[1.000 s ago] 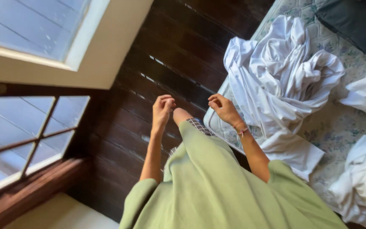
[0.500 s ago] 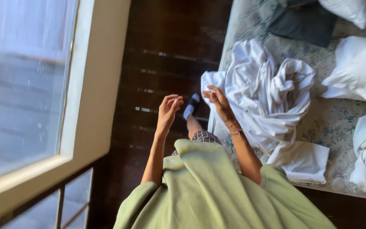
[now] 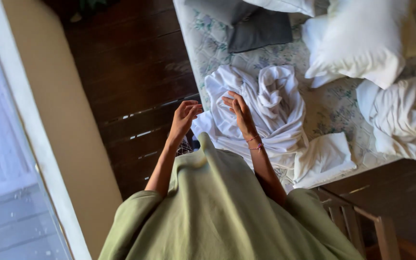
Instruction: The person sits on a chair and puts a white pillow into a white pillowcase by hand. They insert the pillow, adjust the corners, and smooth the case over the pillow.
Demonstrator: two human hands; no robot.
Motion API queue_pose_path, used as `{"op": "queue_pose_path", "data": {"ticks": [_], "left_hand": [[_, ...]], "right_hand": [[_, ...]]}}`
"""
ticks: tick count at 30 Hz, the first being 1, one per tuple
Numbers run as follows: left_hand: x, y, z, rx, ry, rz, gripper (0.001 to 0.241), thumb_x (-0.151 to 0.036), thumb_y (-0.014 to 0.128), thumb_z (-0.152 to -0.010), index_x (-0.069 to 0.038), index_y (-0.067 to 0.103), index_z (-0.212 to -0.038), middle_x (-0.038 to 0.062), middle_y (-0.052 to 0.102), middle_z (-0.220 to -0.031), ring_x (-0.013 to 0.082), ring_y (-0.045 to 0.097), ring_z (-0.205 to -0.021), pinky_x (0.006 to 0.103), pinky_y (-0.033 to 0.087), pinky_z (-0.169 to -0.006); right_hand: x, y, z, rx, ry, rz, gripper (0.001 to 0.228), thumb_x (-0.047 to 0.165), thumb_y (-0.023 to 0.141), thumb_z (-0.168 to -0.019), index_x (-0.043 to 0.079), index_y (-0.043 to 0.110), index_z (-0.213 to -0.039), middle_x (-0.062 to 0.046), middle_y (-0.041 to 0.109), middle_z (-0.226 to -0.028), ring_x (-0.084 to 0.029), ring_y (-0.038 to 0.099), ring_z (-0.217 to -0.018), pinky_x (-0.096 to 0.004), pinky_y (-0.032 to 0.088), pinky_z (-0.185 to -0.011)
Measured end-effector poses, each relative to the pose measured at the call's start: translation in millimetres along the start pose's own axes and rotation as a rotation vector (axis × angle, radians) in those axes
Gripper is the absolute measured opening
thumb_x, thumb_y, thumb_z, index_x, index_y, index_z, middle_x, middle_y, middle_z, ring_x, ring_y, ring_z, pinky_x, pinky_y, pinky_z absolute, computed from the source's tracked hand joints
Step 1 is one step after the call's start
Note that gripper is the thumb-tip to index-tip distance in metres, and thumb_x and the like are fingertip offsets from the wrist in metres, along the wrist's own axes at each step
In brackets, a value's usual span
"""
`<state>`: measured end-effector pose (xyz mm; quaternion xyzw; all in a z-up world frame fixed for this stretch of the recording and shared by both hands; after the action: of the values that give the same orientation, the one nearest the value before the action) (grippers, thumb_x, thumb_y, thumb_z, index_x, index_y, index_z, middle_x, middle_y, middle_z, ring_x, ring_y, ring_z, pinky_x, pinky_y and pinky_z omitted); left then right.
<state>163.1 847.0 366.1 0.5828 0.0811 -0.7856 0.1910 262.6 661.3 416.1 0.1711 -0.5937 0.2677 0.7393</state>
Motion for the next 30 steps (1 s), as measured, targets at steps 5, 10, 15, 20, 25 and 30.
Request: {"op": "queue_pose_path", "data": {"ticks": [5, 10, 15, 20, 25, 30], "left_hand": [[-10.2, 39.2, -90.8, 0.204, -0.022, -0.164, 0.037, -0.025, 0.065, -0.104, -0.002, 0.059, -0.133, 0.028, 0.069, -0.120, 0.0377, 0.071, -0.111, 0.0492, 0.056, -0.093], [-12.3, 75.2, -208.5, 0.457, -0.023, -0.388, 0.038, -0.019, 0.067, -0.100, -0.007, 0.060, -0.136, 0.025, 0.071, -0.119, 0.0362, 0.072, -0.108, 0.0447, 0.058, -0.088], [29.6, 113.3, -338.2, 0.487, -0.249, -0.324, 0.055, -0.023, 0.068, -0.103, 0.000, 0.043, -0.146, 0.030, 0.063, -0.130, 0.0388, 0.071, -0.111, 0.0459, 0.061, -0.090], [125.3, 141.0, -501.3, 0.412, -0.461, -0.218, 0.058, -0.033, 0.066, -0.101, -0.005, 0.040, -0.145, 0.018, 0.059, -0.129, 0.0295, 0.074, -0.107, 0.0419, 0.062, -0.090], [183.5, 146.5, -632.4, 0.256, -0.636, -0.003, 0.086, -0.053, 0.072, -0.098, 0.001, 0.035, -0.153, 0.033, 0.038, -0.155, 0.0438, 0.063, -0.128, 0.0536, 0.055, -0.104], [122.4, 176.0, -649.7, 0.169, -0.733, 0.132, 0.107, -0.058, 0.077, -0.087, 0.003, 0.024, -0.156, 0.033, 0.027, -0.156, 0.0400, 0.070, -0.114, 0.0429, 0.062, -0.075]], "right_hand": [[-13.1, -43.0, -24.4, -0.208, 0.057, -0.130, 0.060, 0.051, 0.032, -0.111, 0.010, 0.039, -0.154, -0.022, 0.056, -0.147, -0.039, 0.049, -0.140, -0.053, 0.032, -0.114], [-42.7, -80.7, -33.9, -0.390, 0.137, -0.186, 0.062, 0.055, 0.036, -0.110, 0.012, 0.041, -0.153, -0.023, 0.056, -0.147, -0.041, 0.049, -0.141, -0.059, 0.029, -0.116], [-47.2, -88.0, -53.4, -0.567, 0.258, -0.288, 0.062, 0.050, 0.040, -0.109, 0.007, 0.039, -0.154, -0.028, 0.053, -0.147, -0.048, 0.044, -0.141, -0.065, 0.026, -0.116], [-76.0, -83.7, -106.5, -0.719, 0.346, -0.365, 0.054, 0.047, 0.045, -0.108, 0.013, 0.046, -0.150, -0.022, 0.061, -0.141, -0.041, 0.054, -0.135, -0.059, 0.038, -0.112], [-55.7, -83.9, -163.7, -0.762, 0.366, -0.431, 0.048, 0.041, 0.046, -0.108, 0.014, 0.051, -0.147, -0.023, 0.063, -0.138, -0.040, 0.056, -0.134, -0.057, 0.039, -0.111], [-55.5, -80.8, -186.4, -0.831, 0.396, -0.466, 0.045, 0.037, 0.050, -0.106, 0.015, 0.054, -0.145, -0.024, 0.065, -0.133, -0.040, 0.060, -0.129, -0.055, 0.042, -0.108]]}}
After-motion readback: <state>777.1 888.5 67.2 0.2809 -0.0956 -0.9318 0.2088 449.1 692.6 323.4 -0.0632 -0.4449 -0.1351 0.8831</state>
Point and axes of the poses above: each hand's wrist, its own z-axis away from the middle knuckle, its own y-axis out of the palm, x = y × z, the point moved 9 cm from there along -z, towards the middle knuckle
